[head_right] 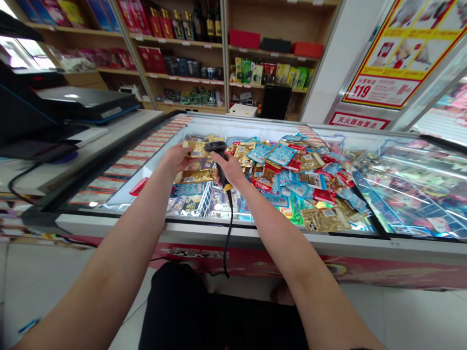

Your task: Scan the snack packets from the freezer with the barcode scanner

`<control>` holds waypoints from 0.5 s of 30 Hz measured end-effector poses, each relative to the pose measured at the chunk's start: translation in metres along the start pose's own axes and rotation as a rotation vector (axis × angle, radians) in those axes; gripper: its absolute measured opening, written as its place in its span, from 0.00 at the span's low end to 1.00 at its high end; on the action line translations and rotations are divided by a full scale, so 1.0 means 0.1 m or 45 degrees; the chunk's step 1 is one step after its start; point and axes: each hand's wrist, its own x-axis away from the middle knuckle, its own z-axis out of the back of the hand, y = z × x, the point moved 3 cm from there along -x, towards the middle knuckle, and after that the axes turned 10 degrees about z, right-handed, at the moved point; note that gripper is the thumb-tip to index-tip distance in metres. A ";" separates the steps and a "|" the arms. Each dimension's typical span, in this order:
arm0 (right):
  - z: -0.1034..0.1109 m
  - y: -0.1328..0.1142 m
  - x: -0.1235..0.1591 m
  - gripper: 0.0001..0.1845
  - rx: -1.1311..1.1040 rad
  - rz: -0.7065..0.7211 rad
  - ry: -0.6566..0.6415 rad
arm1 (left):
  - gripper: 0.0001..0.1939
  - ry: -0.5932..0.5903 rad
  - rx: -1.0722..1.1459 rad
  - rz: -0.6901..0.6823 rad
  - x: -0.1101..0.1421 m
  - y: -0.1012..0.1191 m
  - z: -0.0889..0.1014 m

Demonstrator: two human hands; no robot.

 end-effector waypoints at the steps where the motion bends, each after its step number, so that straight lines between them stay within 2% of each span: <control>1: 0.00 0.00 0.01 0.19 -0.013 -0.003 -0.010 | 0.15 -0.045 0.065 0.013 0.03 -0.01 -0.03; 4: 0.00 -0.02 0.03 0.21 -0.028 -0.010 -0.021 | 0.14 -0.101 0.134 -0.010 0.08 -0.03 -0.09; 15: -0.02 -0.07 0.09 0.22 0.007 -0.075 -0.092 | 0.12 -0.080 0.177 -0.068 0.13 -0.06 -0.13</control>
